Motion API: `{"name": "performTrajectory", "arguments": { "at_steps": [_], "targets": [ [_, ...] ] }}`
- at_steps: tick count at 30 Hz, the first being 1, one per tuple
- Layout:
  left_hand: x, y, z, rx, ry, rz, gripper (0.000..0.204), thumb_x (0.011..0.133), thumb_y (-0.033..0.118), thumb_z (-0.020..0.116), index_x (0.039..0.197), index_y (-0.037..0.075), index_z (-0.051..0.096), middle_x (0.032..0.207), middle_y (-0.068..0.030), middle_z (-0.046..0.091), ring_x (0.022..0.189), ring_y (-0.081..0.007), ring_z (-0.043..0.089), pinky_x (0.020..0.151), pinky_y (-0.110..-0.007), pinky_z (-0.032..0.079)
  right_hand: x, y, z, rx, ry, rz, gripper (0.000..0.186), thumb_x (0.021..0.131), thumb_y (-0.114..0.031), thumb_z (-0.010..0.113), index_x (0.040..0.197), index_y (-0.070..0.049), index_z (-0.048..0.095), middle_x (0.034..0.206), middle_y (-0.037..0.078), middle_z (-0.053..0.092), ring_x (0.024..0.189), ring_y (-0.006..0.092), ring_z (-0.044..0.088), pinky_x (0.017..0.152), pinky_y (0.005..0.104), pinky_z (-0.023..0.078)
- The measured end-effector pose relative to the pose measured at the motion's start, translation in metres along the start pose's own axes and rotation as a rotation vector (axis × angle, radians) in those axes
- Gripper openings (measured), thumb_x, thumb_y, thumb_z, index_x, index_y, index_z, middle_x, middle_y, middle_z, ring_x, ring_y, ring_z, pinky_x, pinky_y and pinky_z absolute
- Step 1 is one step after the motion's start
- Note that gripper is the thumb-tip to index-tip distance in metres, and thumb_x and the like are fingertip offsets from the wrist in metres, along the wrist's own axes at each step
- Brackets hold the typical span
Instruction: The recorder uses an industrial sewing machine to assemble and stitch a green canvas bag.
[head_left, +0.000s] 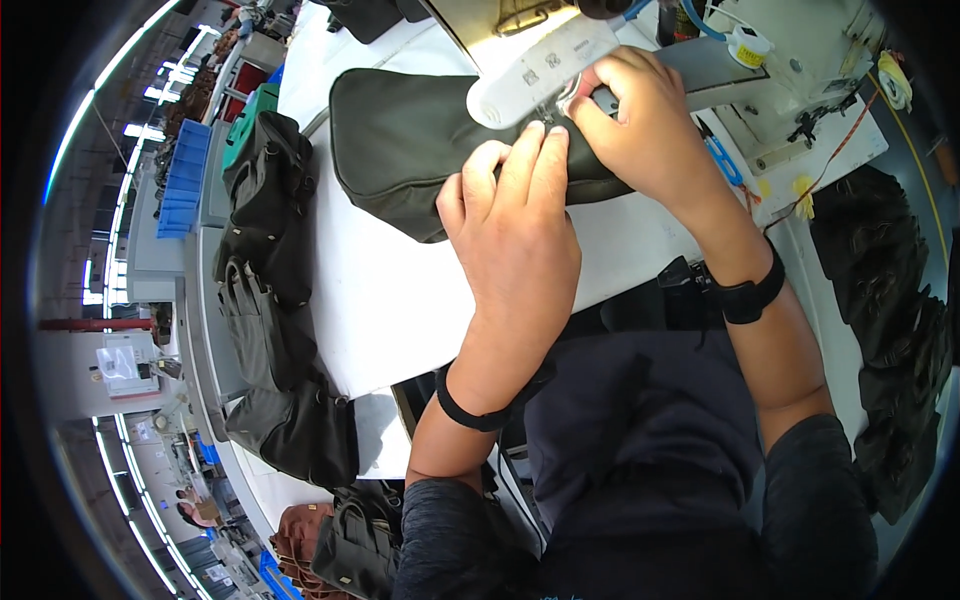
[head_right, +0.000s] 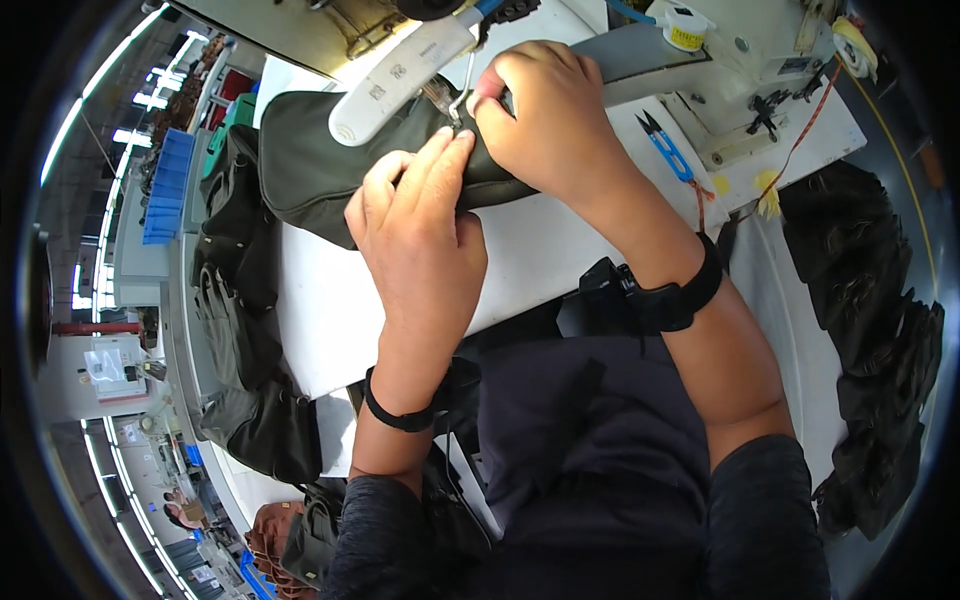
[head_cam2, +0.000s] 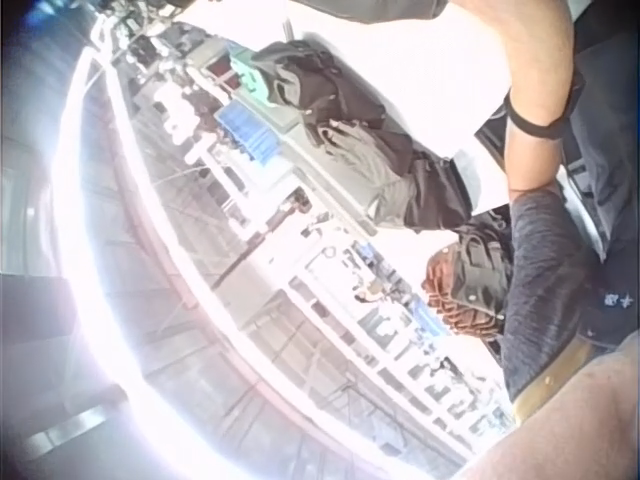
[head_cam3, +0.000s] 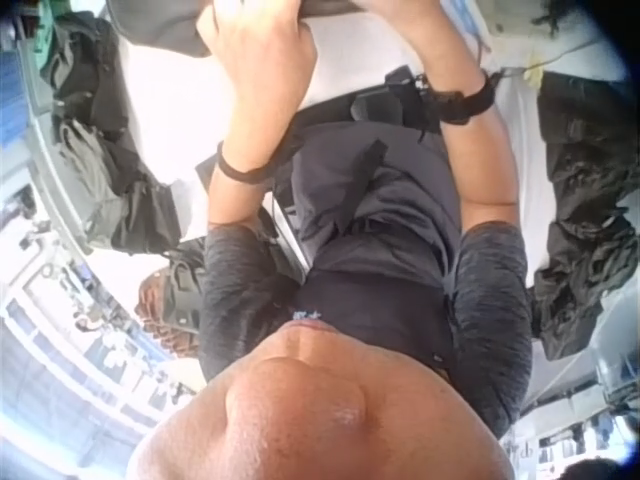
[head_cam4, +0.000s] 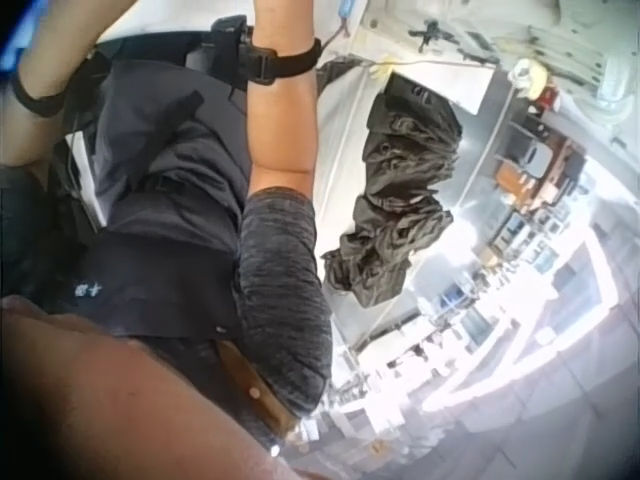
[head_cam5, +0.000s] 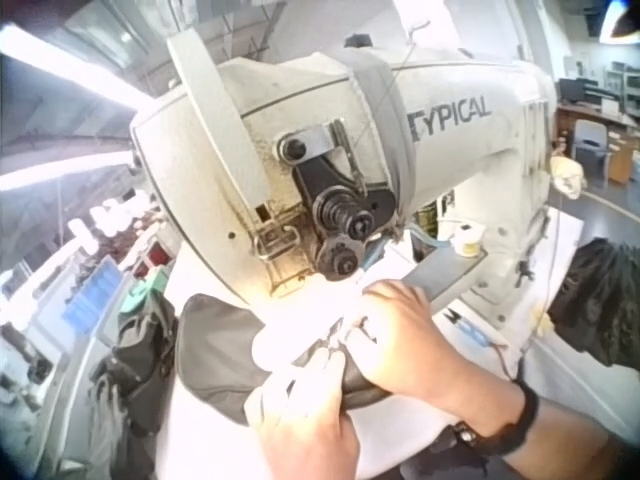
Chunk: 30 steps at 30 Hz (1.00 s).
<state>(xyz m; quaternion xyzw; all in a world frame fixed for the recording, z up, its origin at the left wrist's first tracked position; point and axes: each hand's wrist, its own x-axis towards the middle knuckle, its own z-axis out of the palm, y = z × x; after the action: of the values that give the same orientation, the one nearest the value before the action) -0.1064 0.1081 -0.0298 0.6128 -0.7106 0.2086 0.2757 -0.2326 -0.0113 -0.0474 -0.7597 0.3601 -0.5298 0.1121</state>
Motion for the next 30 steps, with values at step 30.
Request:
{"name": "performTrajectory", "arguments": {
  "at_steps": [30],
  "targets": [
    [-0.006,0.007,0.01,0.17,0.07,0.001,0.043,0.083,0.001,0.064,0.125,0.009,0.071,0.126,-0.0052,0.068,0.116,-0.0245,0.055,0.1,-0.041,0.038,-0.002,-0.005,0.0,0.03,-0.033,0.018,0.009,0.086,-0.017,0.067,0.083,-0.009,0.068,0.09,0.004,0.07,0.1,0.0269,0.062,0.098,0.0417,0.04]
  ]
}}
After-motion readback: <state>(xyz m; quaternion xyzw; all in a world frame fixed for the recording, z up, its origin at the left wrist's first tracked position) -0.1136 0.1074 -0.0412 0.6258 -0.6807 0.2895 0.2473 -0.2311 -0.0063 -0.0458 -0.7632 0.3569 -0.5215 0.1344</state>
